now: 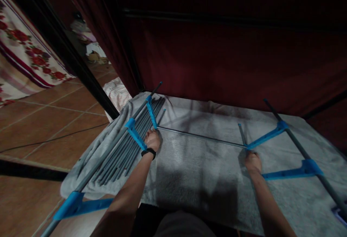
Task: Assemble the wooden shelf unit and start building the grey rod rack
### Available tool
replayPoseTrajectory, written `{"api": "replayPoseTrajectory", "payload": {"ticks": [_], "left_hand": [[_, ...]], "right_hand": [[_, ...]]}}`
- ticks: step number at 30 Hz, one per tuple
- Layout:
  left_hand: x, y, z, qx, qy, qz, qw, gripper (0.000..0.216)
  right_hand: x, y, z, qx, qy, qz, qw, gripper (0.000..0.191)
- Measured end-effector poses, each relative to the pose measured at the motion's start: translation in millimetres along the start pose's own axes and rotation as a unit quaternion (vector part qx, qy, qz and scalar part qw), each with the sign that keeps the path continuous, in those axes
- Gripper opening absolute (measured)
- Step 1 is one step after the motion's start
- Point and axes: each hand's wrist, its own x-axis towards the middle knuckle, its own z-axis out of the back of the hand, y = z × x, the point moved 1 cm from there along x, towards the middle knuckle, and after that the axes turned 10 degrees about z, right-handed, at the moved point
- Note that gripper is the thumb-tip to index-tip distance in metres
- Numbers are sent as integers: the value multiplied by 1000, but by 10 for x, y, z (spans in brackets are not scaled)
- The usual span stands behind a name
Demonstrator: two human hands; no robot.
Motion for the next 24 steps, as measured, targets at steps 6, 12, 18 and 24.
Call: {"api": "replayPoseTrajectory", "payload": {"ticks": [6,12,18,24], "left_hand": [[-122,-17,96,66,10,-11,998,52],[-560,-200,369,105,-4,-74,992,53],[-968,-1112,845,15,44,-176,983,30],[-530,-2360,1857,-50,-54,-264,962,32]], "right_hand": [[-403,319,-272,11,-131,19,991,59],[-937,764,-596,14,-179,148,973,56],[-985,835,-530,-25,-192,144,970,52],[-1016,847,-492,-18,-195,148,969,50]]}}
